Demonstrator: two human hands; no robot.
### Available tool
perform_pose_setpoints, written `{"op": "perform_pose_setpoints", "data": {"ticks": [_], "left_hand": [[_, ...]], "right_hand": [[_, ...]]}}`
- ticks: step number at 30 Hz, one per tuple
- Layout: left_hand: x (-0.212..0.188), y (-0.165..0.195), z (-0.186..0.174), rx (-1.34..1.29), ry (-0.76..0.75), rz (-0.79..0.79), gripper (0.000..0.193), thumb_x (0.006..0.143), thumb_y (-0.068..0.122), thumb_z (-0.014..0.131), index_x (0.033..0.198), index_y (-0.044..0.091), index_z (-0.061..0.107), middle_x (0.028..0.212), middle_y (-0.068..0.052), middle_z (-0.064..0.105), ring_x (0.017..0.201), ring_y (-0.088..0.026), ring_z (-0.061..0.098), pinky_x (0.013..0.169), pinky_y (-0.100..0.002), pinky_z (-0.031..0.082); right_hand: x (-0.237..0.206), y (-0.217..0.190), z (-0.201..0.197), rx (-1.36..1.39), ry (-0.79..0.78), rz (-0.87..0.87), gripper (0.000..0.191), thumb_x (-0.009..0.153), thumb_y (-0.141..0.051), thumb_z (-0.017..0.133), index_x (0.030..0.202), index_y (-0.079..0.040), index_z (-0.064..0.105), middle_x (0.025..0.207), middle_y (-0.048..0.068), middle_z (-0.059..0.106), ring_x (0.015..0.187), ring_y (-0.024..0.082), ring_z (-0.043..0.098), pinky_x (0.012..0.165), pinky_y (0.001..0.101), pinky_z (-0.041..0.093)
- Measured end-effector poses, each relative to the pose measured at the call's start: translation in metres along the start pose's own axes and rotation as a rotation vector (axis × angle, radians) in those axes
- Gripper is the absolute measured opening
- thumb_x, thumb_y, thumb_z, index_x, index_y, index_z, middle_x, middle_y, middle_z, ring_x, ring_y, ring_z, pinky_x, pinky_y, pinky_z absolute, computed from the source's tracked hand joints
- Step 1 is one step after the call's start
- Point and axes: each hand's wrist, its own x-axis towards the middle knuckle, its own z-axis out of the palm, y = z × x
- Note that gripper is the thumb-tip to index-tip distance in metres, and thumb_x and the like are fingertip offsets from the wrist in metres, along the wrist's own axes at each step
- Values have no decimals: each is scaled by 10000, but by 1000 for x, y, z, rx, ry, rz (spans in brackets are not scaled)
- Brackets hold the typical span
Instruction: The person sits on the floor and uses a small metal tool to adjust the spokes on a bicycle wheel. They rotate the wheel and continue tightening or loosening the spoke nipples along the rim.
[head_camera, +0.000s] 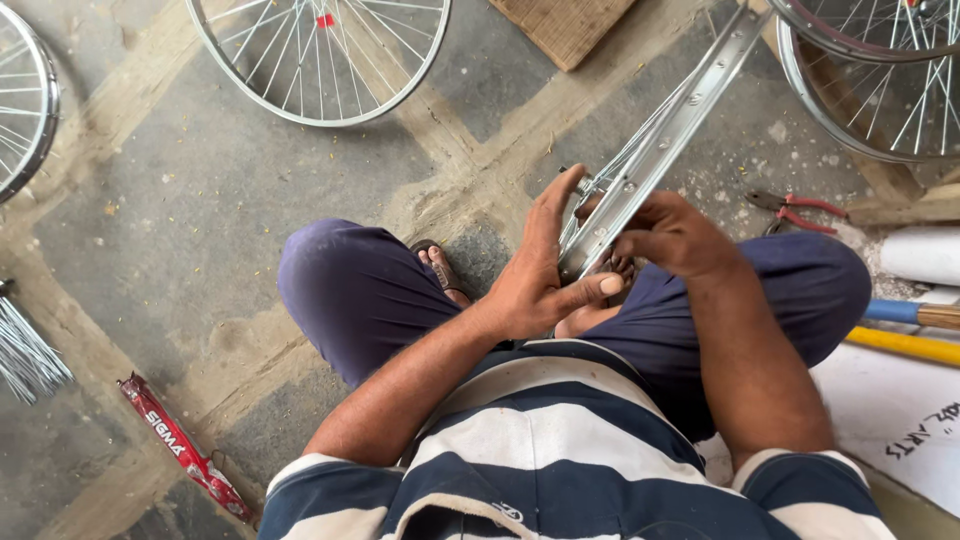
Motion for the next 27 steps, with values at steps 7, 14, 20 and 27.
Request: {"op": "perform_pose_setpoints", "data": {"ticks": [7, 14, 20, 27], "left_hand": [[1, -5, -2, 58, 33, 11, 1117, 974, 640, 642, 1689, 1, 69, 1733, -297, 191, 1638, -437, 233, 1348, -566, 243], [1, -13, -3, 98, 75, -3, 1155, 933, 585, 720, 1695, -9, 88, 1732, -290, 221, 1649, -448, 204, 1339, -534, 238], [16, 20, -19, -339, 64, -121, 1217, 871, 562, 784, 1653, 37, 15, 1685, -249, 193, 1573, -372, 254, 1247, -496, 296], [12, 18, -20, -258, 48, -275, 1195, 848, 562, 754, 1675, 90, 33, 1637, -292, 259, 1536, -398, 305, 1239, -493, 280]], "right_hand": [[8, -7, 45, -904, 484, -515, 377, 879, -122, 799, 1218, -47, 652, 1081, 118, 762, 938, 241, 774, 818, 341, 608], [19, 23, 26, -962, 364, -512, 423, 909, -236, 682, 1239, 26, 653, 1079, 184, 730, 963, 318, 729, 796, 412, 585], [46, 35, 30, -449, 337, -299, 358, 909, -206, 735, 1189, 18, 725, 1000, 89, 748, 902, 208, 685, 799, 359, 563], [47, -15, 14, -182, 111, 41, 409, 867, -164, 772, 1231, 12, 710, 1095, 108, 787, 1031, 202, 736, 950, 345, 584]]}}
